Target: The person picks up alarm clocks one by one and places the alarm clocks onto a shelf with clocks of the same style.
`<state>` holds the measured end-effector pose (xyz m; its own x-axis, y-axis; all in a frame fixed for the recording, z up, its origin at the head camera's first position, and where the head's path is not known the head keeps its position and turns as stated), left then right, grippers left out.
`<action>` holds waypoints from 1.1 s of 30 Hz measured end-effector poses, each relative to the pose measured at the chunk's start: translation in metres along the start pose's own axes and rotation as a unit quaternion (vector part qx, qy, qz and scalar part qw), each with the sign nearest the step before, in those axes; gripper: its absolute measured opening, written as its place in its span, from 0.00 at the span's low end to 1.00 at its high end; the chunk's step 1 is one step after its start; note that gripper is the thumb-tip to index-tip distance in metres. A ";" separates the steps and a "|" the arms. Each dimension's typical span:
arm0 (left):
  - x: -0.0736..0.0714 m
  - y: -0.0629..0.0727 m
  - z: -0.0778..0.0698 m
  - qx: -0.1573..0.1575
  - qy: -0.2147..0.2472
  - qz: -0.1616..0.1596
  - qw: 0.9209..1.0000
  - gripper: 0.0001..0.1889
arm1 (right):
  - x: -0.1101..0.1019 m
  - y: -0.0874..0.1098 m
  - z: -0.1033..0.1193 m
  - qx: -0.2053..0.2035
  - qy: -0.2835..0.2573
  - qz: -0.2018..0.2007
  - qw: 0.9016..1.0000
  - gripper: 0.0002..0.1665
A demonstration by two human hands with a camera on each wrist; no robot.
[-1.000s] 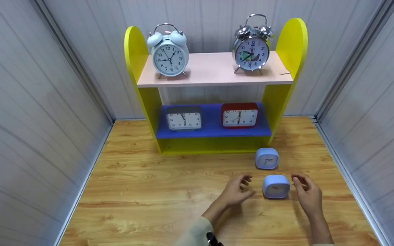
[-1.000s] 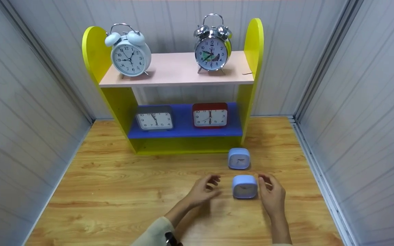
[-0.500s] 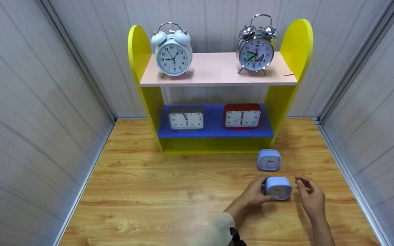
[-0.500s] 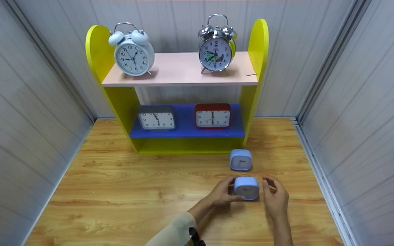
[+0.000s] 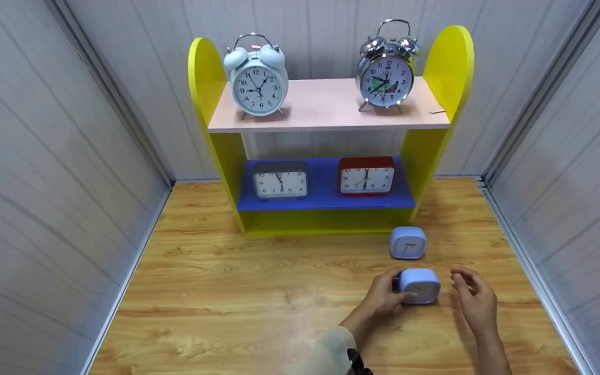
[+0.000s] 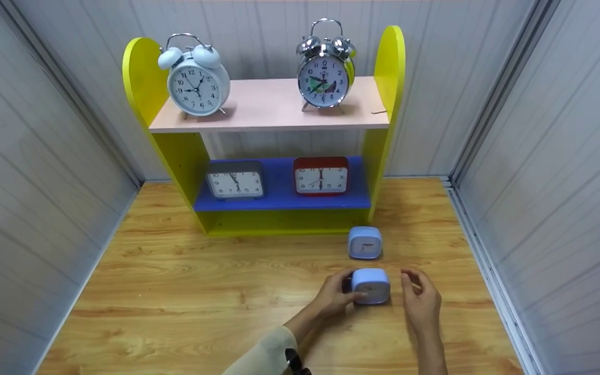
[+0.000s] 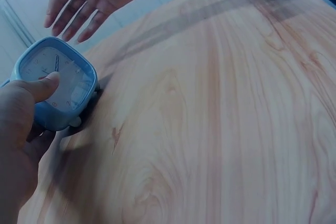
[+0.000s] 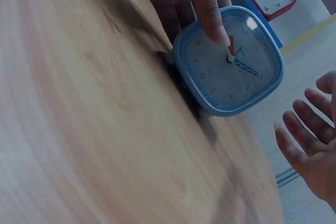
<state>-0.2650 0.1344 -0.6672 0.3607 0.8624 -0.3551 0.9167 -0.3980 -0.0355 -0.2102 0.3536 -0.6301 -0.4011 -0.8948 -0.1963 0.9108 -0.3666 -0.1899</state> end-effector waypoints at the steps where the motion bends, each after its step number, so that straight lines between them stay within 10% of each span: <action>1: -0.002 0.000 0.001 -0.002 0.003 -0.004 1.000 0.25 | 0.000 0.000 0.000 -0.001 -0.001 0.001 1.000 0.17; 22: -0.071 0.015 -0.001 0.004 0.089 -0.043 0.995 0.28 | 0.007 0.001 -0.003 0.018 0.017 0.033 0.999 0.20; 33: -0.154 0.025 0.027 -0.014 0.152 -0.094 0.984 0.29 | 0.020 0.007 -0.015 0.061 0.022 0.066 0.996 0.24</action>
<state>-0.3023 -0.0170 -0.6384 0.2147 0.9754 -0.0493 0.9751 -0.2169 -0.0467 -0.2131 0.3369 -0.6501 -0.2790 -0.9259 -0.2547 0.9598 -0.2776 -0.0425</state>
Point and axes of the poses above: each hand's wrist, its own y-axis away from the middle knuckle, its own x-axis out of the palm, z = x × y, the point moved 5 cm from there along -y, towards the middle knuckle, and after that the axes turned 3 degrees about -y, right-handed, at the moved point
